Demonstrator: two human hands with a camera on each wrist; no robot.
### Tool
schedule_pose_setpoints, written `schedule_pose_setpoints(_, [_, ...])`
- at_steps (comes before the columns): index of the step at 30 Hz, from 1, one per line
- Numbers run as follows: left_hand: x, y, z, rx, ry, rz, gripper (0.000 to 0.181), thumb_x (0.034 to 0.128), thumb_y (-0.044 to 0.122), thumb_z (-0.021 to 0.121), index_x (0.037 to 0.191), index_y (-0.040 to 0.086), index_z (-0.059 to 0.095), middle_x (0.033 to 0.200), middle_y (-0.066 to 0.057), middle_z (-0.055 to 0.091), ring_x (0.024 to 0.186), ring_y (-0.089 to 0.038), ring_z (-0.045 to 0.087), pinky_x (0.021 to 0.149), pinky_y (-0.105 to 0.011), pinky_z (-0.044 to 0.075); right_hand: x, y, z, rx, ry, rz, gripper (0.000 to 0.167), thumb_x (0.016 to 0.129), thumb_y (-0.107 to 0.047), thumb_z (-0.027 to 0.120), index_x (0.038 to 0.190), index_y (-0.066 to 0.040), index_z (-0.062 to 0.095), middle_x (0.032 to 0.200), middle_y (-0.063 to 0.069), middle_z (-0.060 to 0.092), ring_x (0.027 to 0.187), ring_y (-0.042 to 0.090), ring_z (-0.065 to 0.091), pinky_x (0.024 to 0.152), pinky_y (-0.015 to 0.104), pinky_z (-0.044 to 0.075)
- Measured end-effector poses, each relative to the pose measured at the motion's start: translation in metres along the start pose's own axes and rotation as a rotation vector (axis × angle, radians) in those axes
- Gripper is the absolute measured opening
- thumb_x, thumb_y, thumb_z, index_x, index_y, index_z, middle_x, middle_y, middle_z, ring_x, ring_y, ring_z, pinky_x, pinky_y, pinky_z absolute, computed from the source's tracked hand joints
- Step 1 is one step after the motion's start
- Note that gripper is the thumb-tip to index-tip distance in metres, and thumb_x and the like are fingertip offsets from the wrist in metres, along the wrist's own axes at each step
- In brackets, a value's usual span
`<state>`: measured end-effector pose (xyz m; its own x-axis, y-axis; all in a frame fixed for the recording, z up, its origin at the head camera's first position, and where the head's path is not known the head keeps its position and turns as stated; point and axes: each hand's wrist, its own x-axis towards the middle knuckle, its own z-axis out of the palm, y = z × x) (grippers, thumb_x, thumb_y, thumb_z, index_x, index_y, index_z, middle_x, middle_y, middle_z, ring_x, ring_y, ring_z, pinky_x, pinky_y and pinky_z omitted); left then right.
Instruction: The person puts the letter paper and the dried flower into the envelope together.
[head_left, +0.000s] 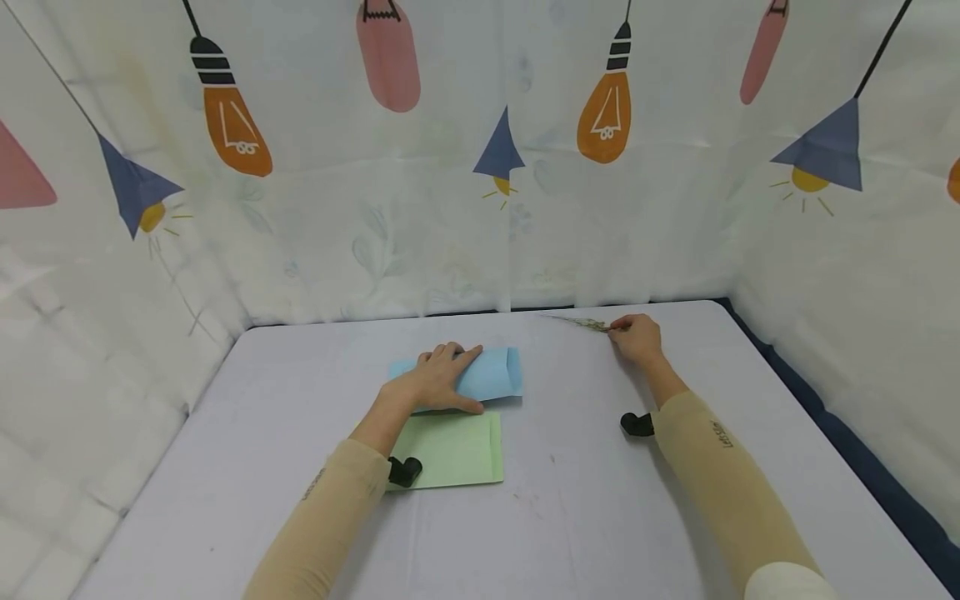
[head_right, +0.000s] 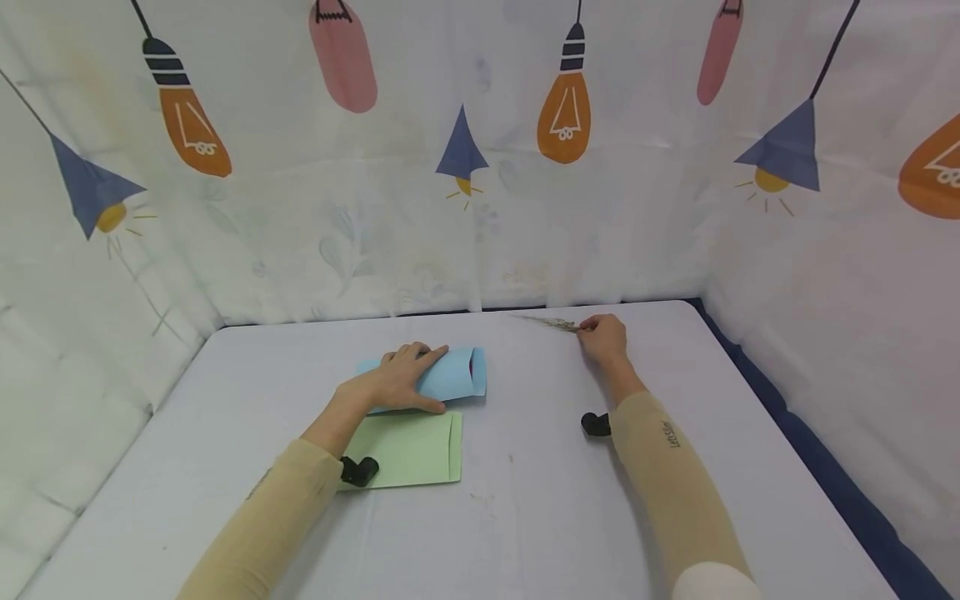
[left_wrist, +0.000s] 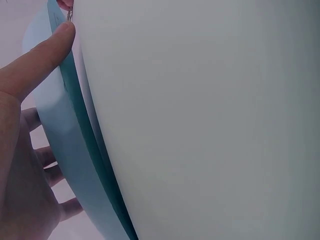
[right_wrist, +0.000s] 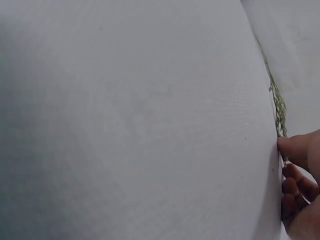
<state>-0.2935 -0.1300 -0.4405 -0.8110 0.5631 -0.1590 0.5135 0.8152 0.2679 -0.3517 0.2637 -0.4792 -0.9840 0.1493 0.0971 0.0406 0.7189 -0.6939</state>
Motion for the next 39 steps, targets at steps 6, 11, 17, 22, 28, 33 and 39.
schedule_pose_setpoints(6, [0.000, -0.001, 0.001, 0.000, -0.006, -0.004, 0.109, 0.0835, 0.067, 0.074, 0.166, 0.019, 0.021, 0.155, -0.017, 0.034, 0.142, -0.036, 0.033, 0.113, -0.061, 0.025, 0.002, 0.004, 0.000, -0.025, -0.010, -0.015, 0.026, 0.101, -0.012, 0.062, 0.114, 0.008, 0.073, 0.118, 0.027, 0.067, 0.116, 0.046, 0.057, 0.101, 0.056, 0.043])
schedule_pose_setpoints(11, [0.002, -0.002, 0.002, 0.001, -0.008, 0.000, 0.109, 0.0835, 0.067, 0.074, 0.166, 0.019, 0.022, 0.155, -0.018, 0.033, 0.142, -0.036, 0.033, 0.113, -0.061, 0.025, 0.004, 0.009, -0.003, -0.022, -0.033, 0.003, 0.027, 0.102, -0.015, 0.063, 0.114, 0.007, 0.072, 0.116, 0.026, 0.067, 0.113, 0.043, 0.059, 0.099, 0.054, 0.045])
schedule_pose_setpoints(17, [0.002, -0.003, 0.002, -0.002, -0.013, -0.014, 0.109, 0.0835, 0.067, 0.074, 0.166, 0.021, 0.020, 0.156, -0.017, 0.032, 0.143, -0.035, 0.032, 0.114, -0.060, 0.024, 0.002, 0.007, -0.010, -0.003, -0.093, -0.013, 0.029, 0.102, -0.018, 0.063, 0.116, 0.006, 0.071, 0.116, 0.025, 0.067, 0.111, 0.041, 0.060, 0.096, 0.052, 0.047])
schedule_pose_setpoints(22, [0.001, -0.003, 0.000, -0.017, -0.014, -0.014, 0.109, 0.0836, 0.066, 0.075, 0.166, 0.020, 0.020, 0.156, -0.018, 0.032, 0.143, -0.036, 0.031, 0.114, -0.060, 0.024, 0.000, 0.005, -0.016, 0.013, -0.147, -0.013, 0.031, 0.102, -0.020, 0.062, 0.119, 0.004, 0.070, 0.121, 0.024, 0.066, 0.115, 0.041, 0.058, 0.098, 0.051, 0.047])
schedule_pose_setpoints(28, [0.001, -0.004, 0.000, -0.007, -0.013, -0.016, 0.108, 0.0842, 0.066, 0.074, 0.166, 0.020, 0.020, 0.157, -0.018, 0.031, 0.143, -0.036, 0.031, 0.114, -0.061, 0.024, -0.007, 0.000, -0.022, 0.062, -0.200, 0.000, 0.030, 0.100, -0.019, 0.063, 0.121, 0.002, 0.071, 0.123, 0.021, 0.066, 0.107, 0.033, 0.061, 0.086, 0.040, 0.051])
schedule_pose_setpoints(33, [0.002, -0.005, -0.001, -0.011, -0.026, -0.032, 0.109, 0.0840, 0.066, 0.074, 0.167, 0.022, 0.019, 0.158, -0.017, 0.031, 0.144, -0.036, 0.030, 0.114, -0.061, 0.024, -0.013, -0.005, -0.023, 0.090, -0.258, -0.002, 0.030, 0.101, -0.019, 0.065, 0.120, 0.002, 0.071, 0.117, 0.019, 0.068, 0.092, 0.026, 0.061, 0.074, 0.031, 0.050])
schedule_pose_setpoints(39, [0.002, -0.004, -0.002, -0.014, -0.014, -0.010, 0.108, 0.0845, 0.065, 0.074, 0.166, 0.019, 0.021, 0.156, -0.019, 0.032, 0.143, -0.037, 0.031, 0.114, -0.061, 0.024, -0.019, -0.013, -0.027, 0.099, -0.298, -0.036, 0.029, 0.100, -0.022, 0.069, 0.119, 0.000, 0.072, 0.116, 0.017, 0.069, 0.091, 0.026, 0.060, 0.074, 0.034, 0.049])
